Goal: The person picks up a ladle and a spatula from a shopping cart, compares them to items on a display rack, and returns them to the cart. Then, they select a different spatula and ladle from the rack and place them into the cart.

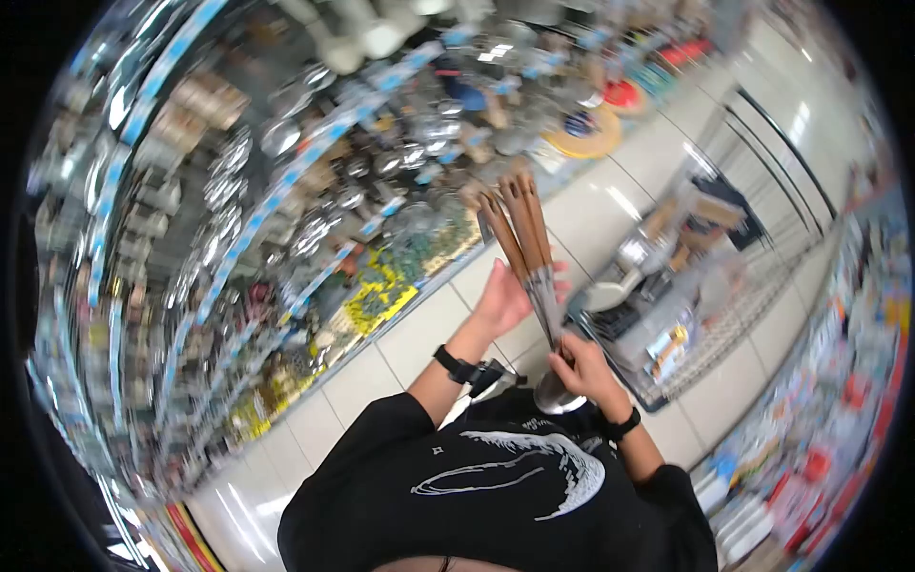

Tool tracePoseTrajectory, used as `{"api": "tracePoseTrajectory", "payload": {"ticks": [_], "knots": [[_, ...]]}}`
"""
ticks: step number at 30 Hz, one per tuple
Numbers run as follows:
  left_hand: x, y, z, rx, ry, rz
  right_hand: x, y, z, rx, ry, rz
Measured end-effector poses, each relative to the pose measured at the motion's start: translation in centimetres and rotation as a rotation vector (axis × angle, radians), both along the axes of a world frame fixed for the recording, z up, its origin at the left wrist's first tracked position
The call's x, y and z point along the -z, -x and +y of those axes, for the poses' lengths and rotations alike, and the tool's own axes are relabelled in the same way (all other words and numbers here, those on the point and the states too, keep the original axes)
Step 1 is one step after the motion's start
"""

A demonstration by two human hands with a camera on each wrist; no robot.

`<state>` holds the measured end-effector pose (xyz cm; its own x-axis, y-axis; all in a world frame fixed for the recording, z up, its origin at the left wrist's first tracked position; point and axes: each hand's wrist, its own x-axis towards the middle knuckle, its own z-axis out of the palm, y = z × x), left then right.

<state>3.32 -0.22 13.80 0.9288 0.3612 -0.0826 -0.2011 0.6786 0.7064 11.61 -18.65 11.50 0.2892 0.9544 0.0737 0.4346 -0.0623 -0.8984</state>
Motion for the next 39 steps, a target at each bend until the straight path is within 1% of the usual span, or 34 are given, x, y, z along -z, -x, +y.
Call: {"api": "tracePoseTrajectory", "payload": {"ticks": [1, 2, 3, 5, 6, 7, 9, 10, 13, 14, 15, 17, 18, 19, 21, 22, 23, 25, 27, 29, 30, 32, 33, 35, 37, 39], "knots": [[-0.4, 1.5, 0.3, -0.034, 0.114, -0.026, -0.4, 1.2, 0.9, -0.058, -0.009, 0.052], [-0.6, 3.1, 0.7, -0.065, 0.226, -0.061, -1.0, 2.3, 1.8, -0.128, -0.023, 0.025], [0.0, 4.6, 1.2, -0.132, 0.203, -0.080, -1.3, 3.4, 2.6, -0.193, -0.034, 0.000], [1.7, 7.7, 2.1, -0.144, 0.291, -0.198, -1.0, 5.7, 4.2, -0.269, -0.056, 0.058], [-0.6, 9.2, 1.8, -0.245, 0.305, -0.114, -1.0, 6.8, 4.8, -0.306, 0.003, 0.120], [-0.4, 10.8, 2.0, -0.277, 0.294, -0.131, -1.4, 7.9, 5.5, -0.354, 0.031, 0.175], [-0.2, 13.9, 2.3, -0.355, 0.310, -0.193, -1.5, 10.0, 6.9, -0.434, 0.040, 0.091], [-0.1, 15.2, 2.3, -0.435, 0.345, -0.207, -1.1, 10.9, 7.5, -0.481, 0.049, 0.033], [0.9, 19.0, 2.7, -0.526, 0.267, -0.222, 0.3, 14.0, 9.0, -0.542, -0.009, -0.008], [1.0, 20.2, 2.7, -0.561, 0.266, -0.224, 0.0, 14.9, 9.3, -0.568, 0.041, -0.035], [1.1, 21.1, 2.8, -0.571, 0.261, -0.233, 0.2, 15.6, 9.7, -0.579, 0.037, -0.043], [1.1, 22.8, 2.3, -0.660, 0.183, -0.228, 0.7, 17.1, 10.3, -0.619, -0.010, 0.017], [0.8, 23.4, 2.0, -0.727, 0.195, -0.186, 0.3, 17.6, 10.4, -0.626, -0.006, -0.006], [0.8, 24.2, 1.5, -0.741, 0.210, -0.184, 0.2, 18.4, 10.2, -0.639, 0.010, -0.003], [0.5, 25.6, 1.7, -0.833, 0.217, -0.174, -0.1, 19.6, 11.0, -0.658, -0.093, 0.012], [0.9, 26.3, 1.7, -0.873, 0.234, -0.162, -0.3, 20.0, 11.1, -0.681, -0.068, -0.003], [1.0, 26.9, 1.7, -0.874, 0.240, -0.165, -0.6, 20.4, 11.3, -0.682, -0.063, -0.006], [1.3, 28.0, 1.6, -0.966, 0.274, -0.165, -0.9, 20.9, 11.5, -0.756, -0.071, -0.079], [1.3, 28.8, 1.5, -0.987, 0.305, -0.165, -1.0, 21.4, 11.5, -0.781, -0.047, -0.089], [1.0, 29.2, 1.2, -1.060, 0.289, -0.079, -0.7, 22.0, 11.6, -0.802, -0.027, -0.098], [0.7, 29.2, 1.1, -1.060, 0.292, -0.081, -0.3, 22.2, 11.4, -0.784, -0.056, -0.103], [0.2, 28.8, 1.0, -1.120, 0.272, 0.007, -0.2, 22.4, 11.2, -0.753, -0.081, -0.115], [0.6, 28.7, 1.1, -1.106, 0.276, 0.004, -0.4, 22.6, 11.2, -0.730, -0.085, -0.121], [1.4, 29.2, 1.3, -1.015, 0.255, -0.081, -0.2, 22.6, 11.0, -0.685, -0.086, -0.134], [1.5, 29.5, 0.9, -0.975, 0.292, -0.119, 0.7, 22.3, 11.1, -0.694, -0.101, -0.215], [1.2, 29.3, 1.0, -0.927, 0.218, -0.176, 1.5, 22.4, 10.9, -0.662, -0.150, -0.217]]}}
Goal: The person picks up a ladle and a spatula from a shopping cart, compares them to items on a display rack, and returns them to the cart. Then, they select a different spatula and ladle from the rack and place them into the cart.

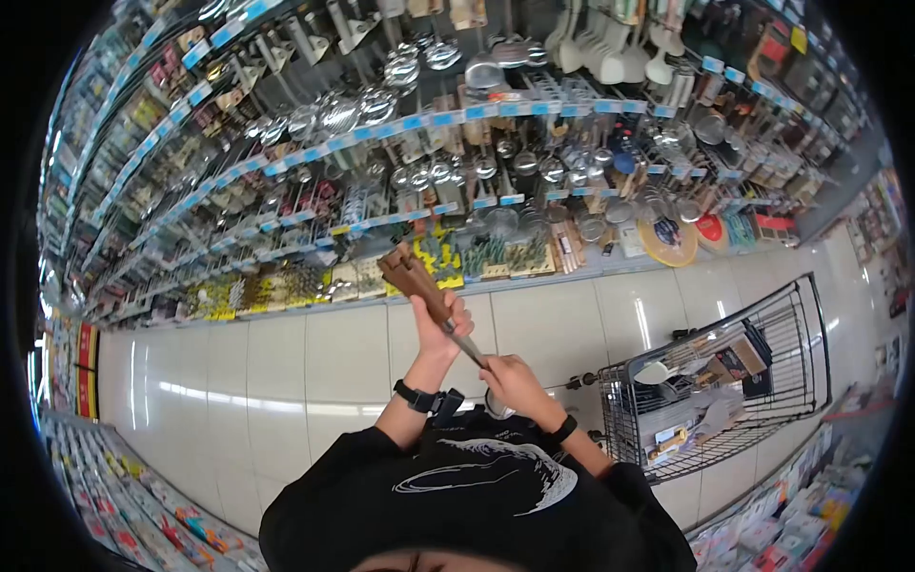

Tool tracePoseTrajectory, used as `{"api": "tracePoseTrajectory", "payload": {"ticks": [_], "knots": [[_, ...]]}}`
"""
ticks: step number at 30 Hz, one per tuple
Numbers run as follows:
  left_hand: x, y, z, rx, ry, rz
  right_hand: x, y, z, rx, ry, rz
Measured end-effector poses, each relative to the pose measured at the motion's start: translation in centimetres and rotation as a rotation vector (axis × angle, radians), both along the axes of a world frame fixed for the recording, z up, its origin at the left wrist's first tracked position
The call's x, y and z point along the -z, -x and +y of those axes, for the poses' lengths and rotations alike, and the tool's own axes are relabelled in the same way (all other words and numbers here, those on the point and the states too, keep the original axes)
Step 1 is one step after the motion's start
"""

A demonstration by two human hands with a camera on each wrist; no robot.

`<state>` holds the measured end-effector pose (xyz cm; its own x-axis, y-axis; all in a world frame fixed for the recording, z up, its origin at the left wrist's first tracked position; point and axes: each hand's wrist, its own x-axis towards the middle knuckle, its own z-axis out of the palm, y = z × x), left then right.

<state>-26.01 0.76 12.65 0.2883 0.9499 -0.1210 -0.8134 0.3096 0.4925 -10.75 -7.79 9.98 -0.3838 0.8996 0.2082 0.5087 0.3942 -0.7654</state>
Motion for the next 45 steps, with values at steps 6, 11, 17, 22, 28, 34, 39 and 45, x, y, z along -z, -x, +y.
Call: {"api": "tracePoseTrajectory", "payload": {"ticks": [6, 11, 17, 22, 28, 34, 39, 45], "knots": [[0.5, 0.2, -0.1, 0.090, -0.113, -0.050, -0.3, 0.3, -0.4, 0.030, 0.001, 0.049], [-0.4, 0.2, -0.6, 0.085, -0.211, 0.025, -1.6, 0.6, -0.7, 0.057, 0.016, 0.041], [0.0, 0.6, -1.3, 0.098, -0.298, 0.085, -2.1, 1.6, -0.7, 0.096, -0.086, 0.131], [0.2, 0.9, -1.7, 0.034, -0.339, 0.187, -1.8, 2.4, -0.9, 0.118, -0.048, 0.180], [-1.2, 1.1, -2.2, -0.036, -0.223, 0.256, -2.1, 2.2, -0.3, 0.122, -0.032, 0.086], [0.0, 2.4, -1.5, -0.222, -0.048, 0.288, -3.1, 0.9, 0.2, 0.267, 0.068, 0.252], [-0.1, 4.3, -1.0, -0.253, -0.154, 0.227, -5.1, -1.5, 1.3, 0.335, 0.119, 0.609], [0.0, 5.5, -1.0, -0.335, -0.059, 0.265, -8.9, -5.1, 3.8, 0.350, 0.242, 0.753]]}}
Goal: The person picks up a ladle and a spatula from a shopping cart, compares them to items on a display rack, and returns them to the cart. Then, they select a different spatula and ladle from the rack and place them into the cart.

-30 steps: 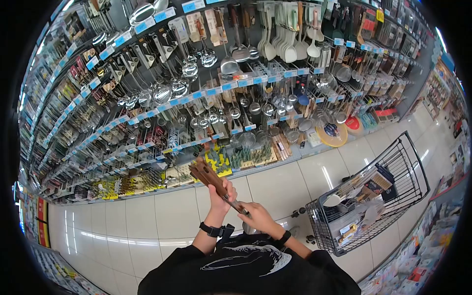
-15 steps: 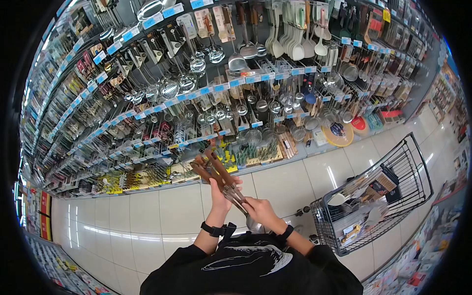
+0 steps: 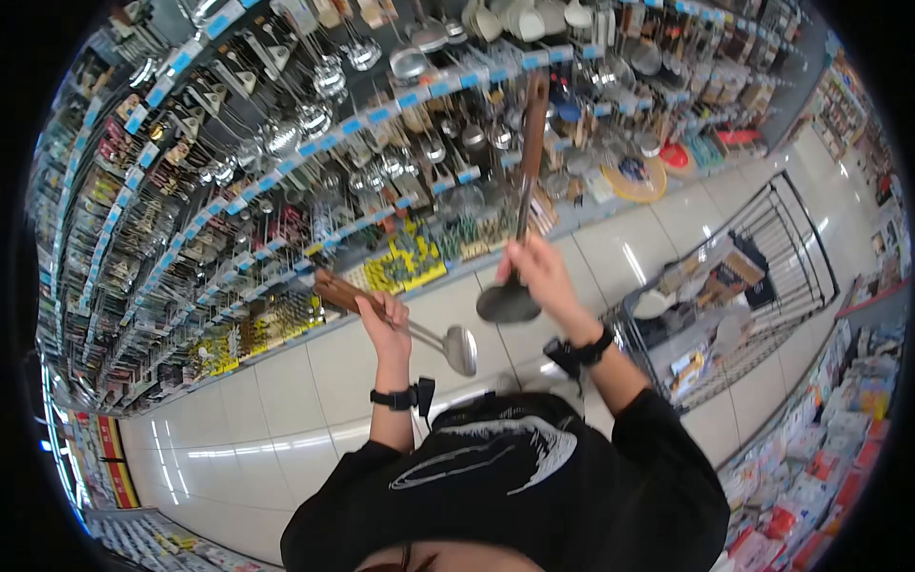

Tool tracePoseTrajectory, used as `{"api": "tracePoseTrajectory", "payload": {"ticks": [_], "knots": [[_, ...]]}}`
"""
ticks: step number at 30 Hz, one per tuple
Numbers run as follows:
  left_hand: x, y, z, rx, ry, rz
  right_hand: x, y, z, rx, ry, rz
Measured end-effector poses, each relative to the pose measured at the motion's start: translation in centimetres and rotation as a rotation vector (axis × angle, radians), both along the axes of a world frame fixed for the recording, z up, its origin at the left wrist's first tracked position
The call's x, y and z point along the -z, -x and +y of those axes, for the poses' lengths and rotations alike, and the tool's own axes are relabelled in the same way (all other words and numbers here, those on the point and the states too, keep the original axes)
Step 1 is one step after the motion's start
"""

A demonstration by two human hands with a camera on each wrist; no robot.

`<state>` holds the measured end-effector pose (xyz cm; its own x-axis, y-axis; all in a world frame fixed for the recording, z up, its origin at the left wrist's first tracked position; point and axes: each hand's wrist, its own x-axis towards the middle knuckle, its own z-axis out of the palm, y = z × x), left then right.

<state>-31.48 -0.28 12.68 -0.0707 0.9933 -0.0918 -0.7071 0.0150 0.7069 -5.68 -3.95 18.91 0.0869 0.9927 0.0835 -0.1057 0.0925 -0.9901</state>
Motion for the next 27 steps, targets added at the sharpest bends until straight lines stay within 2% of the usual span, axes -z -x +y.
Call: {"api": "tracePoseTrajectory", "payload": {"ticks": [6, 13, 20, 27], "knots": [[0.2, 0.6, 0.1, 0.010, -0.009, -0.042, -1.1, -1.5, 3.1, 0.039, 0.056, 0.315], [0.5, 0.8, 0.9, -0.001, -0.062, -0.007, -1.3, -1.8, 4.9, -0.042, 0.075, 0.298], [1.5, -0.1, 3.4, -0.004, -0.010, 0.096, -2.6, -3.4, 7.4, -0.056, 0.066, 0.218], [3.0, -2.4, 7.7, -0.031, -0.028, 0.025, -4.9, -7.3, 15.8, -0.050, 0.019, 0.075]]}}
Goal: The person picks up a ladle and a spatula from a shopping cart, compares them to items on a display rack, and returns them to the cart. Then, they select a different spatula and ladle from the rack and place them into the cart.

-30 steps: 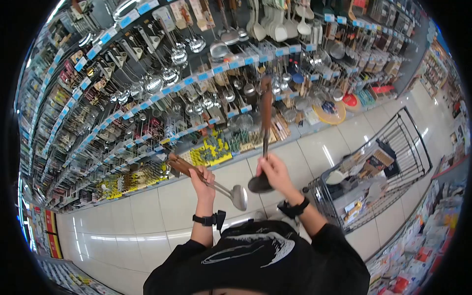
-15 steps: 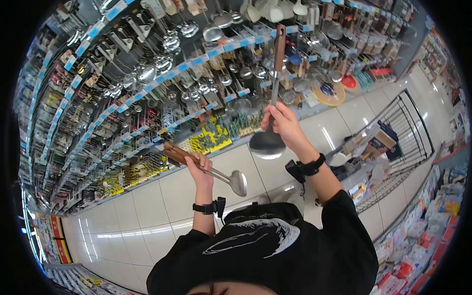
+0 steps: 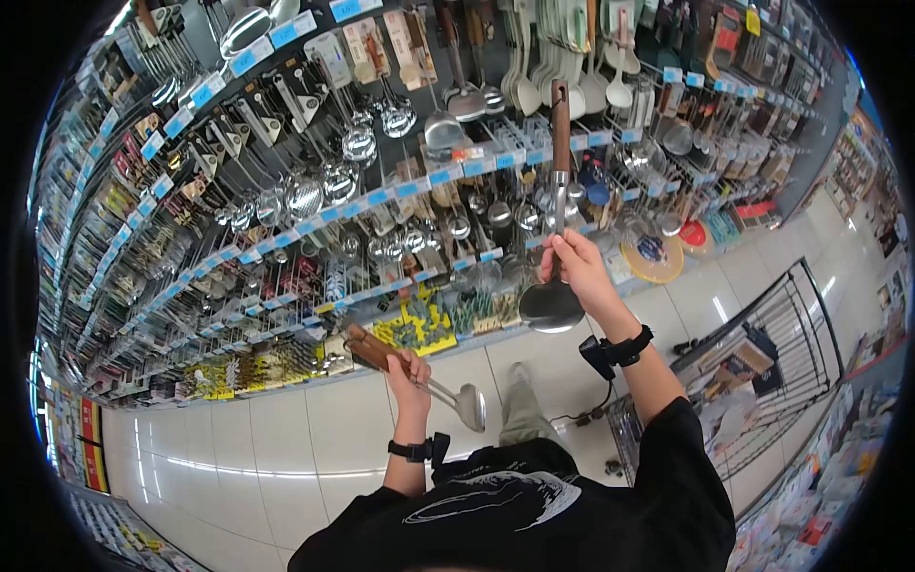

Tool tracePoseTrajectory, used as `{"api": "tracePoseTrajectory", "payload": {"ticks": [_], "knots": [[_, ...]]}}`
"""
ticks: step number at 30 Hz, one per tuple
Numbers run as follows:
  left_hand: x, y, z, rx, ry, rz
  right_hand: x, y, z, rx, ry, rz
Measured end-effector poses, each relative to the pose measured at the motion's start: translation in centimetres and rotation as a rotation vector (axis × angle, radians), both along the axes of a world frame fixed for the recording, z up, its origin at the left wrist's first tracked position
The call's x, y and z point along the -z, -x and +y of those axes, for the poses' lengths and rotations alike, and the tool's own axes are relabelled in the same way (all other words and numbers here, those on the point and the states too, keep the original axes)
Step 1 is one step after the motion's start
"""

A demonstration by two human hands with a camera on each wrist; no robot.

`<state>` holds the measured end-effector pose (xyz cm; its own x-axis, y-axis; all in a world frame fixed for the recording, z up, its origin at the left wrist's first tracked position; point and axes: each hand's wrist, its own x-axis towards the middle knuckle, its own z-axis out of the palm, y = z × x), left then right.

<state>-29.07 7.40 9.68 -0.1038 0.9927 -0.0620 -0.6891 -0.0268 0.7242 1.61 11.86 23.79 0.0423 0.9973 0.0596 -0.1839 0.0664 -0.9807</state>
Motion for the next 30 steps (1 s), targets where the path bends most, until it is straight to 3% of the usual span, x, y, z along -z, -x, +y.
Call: {"api": "tracePoseTrajectory", "payload": {"ticks": [6, 8, 13, 16, 18, 30], "knots": [[-0.2, -0.1, 6.6, -0.113, -0.001, 0.078, -2.2, -1.2, 13.6, -0.034, -0.174, -0.041], [-0.6, -0.6, 10.0, -0.155, -0.009, 0.113, -3.3, -1.6, 17.8, -0.052, -0.240, -0.157], [-1.7, -2.6, 17.3, -0.188, -0.026, 0.103, -4.5, -2.2, 25.9, -0.131, -0.346, -0.099], [-2.2, -3.9, 20.5, -0.163, -0.143, 0.119, -5.3, -2.7, 28.7, -0.161, -0.384, -0.180], [-2.2, -4.6, 22.0, -0.213, -0.099, 0.106, -5.1, -2.6, 30.0, -0.186, -0.354, -0.136], [-1.9, -6.3, 24.7, -0.189, -0.112, 0.069, -5.6, -2.0, 32.4, -0.234, -0.413, -0.124]]}}
